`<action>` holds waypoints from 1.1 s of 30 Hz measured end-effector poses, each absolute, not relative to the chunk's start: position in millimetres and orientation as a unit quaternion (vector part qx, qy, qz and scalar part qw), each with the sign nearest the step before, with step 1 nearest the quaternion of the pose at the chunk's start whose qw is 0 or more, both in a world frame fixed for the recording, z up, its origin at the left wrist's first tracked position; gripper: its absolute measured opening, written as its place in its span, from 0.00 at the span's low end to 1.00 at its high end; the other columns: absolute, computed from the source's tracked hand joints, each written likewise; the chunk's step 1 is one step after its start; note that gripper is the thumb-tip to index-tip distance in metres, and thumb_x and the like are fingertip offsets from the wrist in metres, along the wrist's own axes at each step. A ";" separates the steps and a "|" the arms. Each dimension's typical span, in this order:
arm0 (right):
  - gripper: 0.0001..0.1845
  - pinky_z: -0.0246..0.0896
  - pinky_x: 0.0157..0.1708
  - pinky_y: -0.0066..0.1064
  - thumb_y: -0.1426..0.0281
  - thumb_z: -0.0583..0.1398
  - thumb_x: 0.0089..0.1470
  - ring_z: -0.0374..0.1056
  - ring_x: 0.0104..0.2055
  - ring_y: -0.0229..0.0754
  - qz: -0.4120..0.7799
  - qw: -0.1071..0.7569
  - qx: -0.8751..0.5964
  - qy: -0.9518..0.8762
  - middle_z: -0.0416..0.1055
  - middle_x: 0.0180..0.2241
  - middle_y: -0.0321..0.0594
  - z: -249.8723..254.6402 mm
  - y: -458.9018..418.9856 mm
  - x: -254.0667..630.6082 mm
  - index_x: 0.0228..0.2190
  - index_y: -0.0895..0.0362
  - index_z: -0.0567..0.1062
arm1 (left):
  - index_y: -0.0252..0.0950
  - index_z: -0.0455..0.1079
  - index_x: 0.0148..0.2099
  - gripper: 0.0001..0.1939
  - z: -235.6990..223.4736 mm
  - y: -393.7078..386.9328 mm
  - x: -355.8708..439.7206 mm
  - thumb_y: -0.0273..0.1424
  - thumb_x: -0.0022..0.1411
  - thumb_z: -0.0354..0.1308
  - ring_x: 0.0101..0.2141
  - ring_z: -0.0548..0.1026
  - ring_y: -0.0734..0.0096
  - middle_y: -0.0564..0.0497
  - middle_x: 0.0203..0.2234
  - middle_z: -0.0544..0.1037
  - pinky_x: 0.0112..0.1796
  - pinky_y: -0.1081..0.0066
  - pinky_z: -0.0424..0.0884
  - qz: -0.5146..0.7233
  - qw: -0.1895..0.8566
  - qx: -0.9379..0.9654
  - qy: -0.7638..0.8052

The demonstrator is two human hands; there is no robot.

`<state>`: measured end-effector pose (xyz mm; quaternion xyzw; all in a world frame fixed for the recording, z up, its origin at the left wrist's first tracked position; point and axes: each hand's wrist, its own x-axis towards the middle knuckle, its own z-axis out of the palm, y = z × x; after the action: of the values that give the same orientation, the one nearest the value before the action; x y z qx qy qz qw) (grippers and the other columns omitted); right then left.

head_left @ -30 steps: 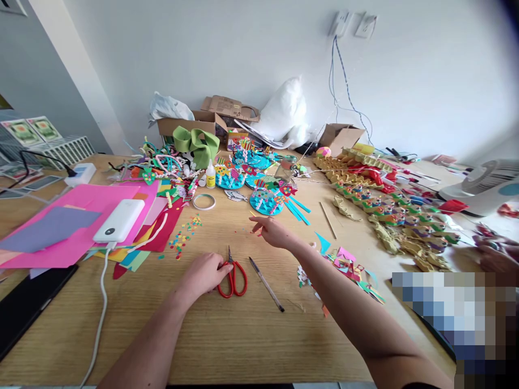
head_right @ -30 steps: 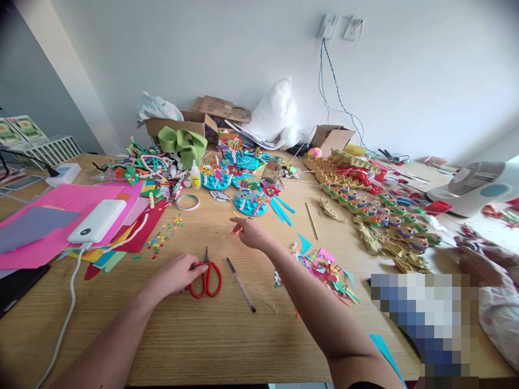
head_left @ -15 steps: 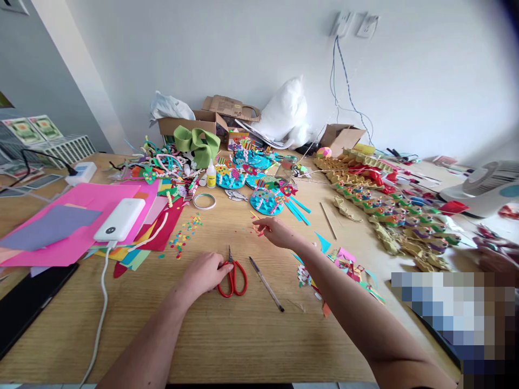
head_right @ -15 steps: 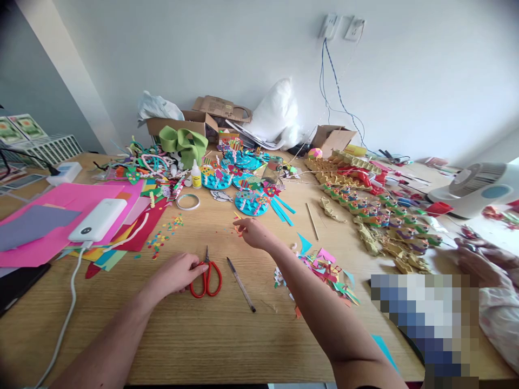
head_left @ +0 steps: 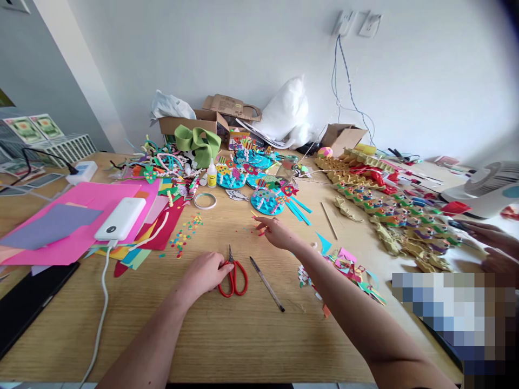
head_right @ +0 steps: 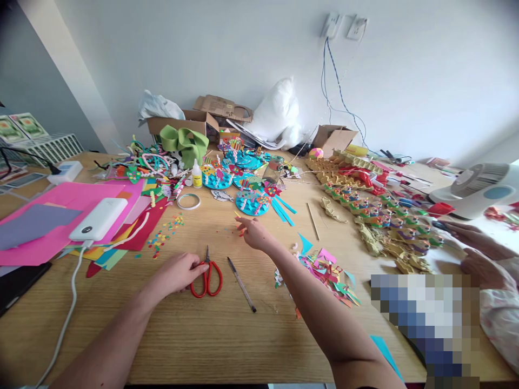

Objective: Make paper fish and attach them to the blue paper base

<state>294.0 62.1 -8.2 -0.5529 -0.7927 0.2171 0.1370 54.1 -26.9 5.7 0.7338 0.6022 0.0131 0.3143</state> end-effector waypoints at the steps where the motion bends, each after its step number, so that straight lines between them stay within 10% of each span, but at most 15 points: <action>1: 0.36 0.59 0.46 0.31 0.85 0.49 0.45 0.67 0.44 0.41 0.213 0.137 -0.553 -0.794 0.77 0.43 0.41 -8.6 62.9 294.3 0.57 0.59 0.66 | 0.37 0.70 0.30 0.18 5.1 -26.8 54.0 0.42 0.64 0.47 0.19 0.72 0.69 0.52 0.14 0.72 0.26 0.73 0.60 0.013 0.313 0.734 0.602; 33: 0.24 0.55 0.49 0.31 0.83 0.52 0.50 0.62 0.48 0.45 0.160 0.068 -0.574 -0.800 0.73 0.38 0.48 -8.7 59.4 286.9 0.47 0.62 0.76 | 0.37 0.71 0.30 0.18 4.4 -26.1 53.3 0.42 0.65 0.47 0.20 0.73 0.69 0.52 0.16 0.73 0.28 0.73 0.62 0.005 0.290 0.748 0.598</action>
<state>286.9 59.4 -8.7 -0.5739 -0.8003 0.1599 0.0680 53.3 -26.1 4.4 0.7477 0.5975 0.0047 0.2896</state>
